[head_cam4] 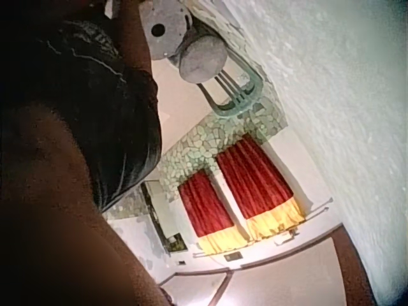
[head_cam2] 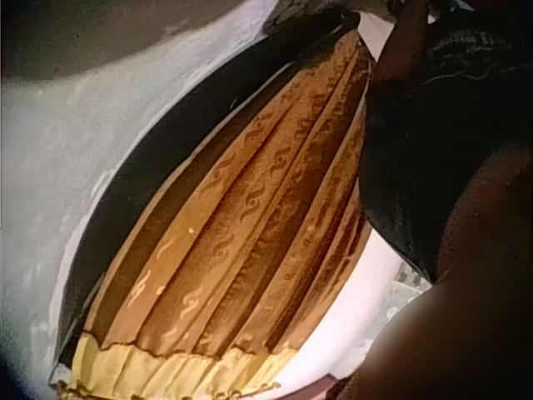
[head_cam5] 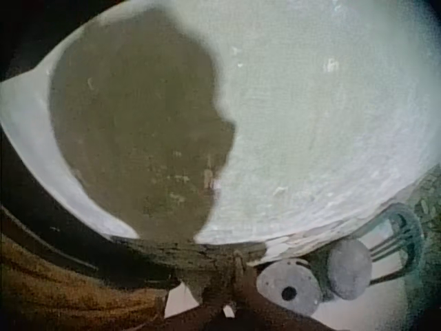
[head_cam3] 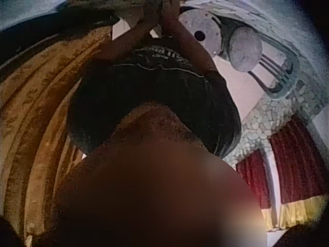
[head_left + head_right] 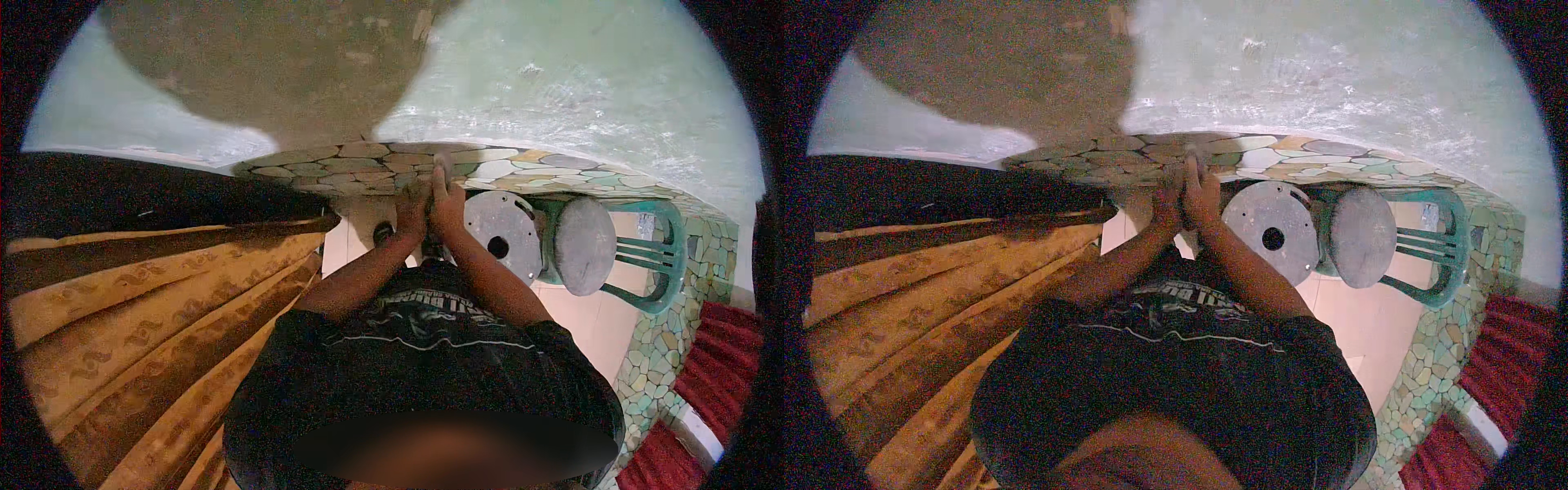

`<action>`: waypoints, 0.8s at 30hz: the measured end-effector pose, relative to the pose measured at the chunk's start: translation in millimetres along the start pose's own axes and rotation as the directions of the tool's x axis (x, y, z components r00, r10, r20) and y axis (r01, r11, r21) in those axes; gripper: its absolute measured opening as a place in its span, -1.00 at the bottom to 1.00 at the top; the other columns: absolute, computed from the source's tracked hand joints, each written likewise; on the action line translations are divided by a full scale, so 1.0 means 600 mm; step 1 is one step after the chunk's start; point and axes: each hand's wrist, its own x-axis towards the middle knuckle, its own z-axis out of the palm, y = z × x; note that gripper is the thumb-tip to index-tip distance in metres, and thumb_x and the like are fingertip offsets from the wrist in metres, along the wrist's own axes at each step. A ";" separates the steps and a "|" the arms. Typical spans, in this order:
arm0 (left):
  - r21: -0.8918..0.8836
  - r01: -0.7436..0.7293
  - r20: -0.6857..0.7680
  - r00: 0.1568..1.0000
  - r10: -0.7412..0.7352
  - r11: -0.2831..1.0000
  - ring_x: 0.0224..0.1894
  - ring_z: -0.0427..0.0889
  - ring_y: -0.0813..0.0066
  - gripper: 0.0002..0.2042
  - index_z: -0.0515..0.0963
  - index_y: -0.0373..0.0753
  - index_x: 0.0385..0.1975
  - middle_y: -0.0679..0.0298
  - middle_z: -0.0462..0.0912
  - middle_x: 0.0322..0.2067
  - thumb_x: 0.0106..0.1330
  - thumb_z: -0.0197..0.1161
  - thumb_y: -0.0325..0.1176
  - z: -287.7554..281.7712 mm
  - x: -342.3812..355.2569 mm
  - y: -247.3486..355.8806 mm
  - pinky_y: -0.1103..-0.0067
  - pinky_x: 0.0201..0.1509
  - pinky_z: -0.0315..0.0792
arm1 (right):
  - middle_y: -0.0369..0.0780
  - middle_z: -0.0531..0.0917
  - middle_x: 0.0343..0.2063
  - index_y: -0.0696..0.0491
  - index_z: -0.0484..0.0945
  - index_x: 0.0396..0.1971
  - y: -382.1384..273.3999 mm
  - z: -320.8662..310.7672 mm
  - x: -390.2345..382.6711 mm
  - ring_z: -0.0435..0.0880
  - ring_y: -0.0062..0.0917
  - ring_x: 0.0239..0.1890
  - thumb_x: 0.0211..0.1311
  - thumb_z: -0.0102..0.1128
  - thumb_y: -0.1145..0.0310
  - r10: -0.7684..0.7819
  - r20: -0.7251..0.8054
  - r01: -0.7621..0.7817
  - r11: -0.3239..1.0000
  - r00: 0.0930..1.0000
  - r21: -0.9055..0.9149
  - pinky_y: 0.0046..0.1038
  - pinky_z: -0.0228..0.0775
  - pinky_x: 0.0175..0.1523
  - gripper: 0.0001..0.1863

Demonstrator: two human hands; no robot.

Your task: Scraping and smoothing a wall surface with a putty knife and screwdriver.

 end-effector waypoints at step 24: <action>0.204 -0.103 0.013 0.995 0.103 0.973 0.04 0.28 -0.11 -0.55 0.28 -0.10 0.10 -0.13 0.31 0.01 0.15 0.10 -0.33 0.033 0.007 -0.007 0.13 0.12 0.11 | -0.30 0.37 -0.72 0.19 0.42 -0.58 -0.043 -0.027 -0.008 0.28 -0.64 -0.61 0.22 -0.04 -0.01 -0.038 -0.055 0.051 0.965 0.998 0.258 -0.46 0.11 -0.50 -0.50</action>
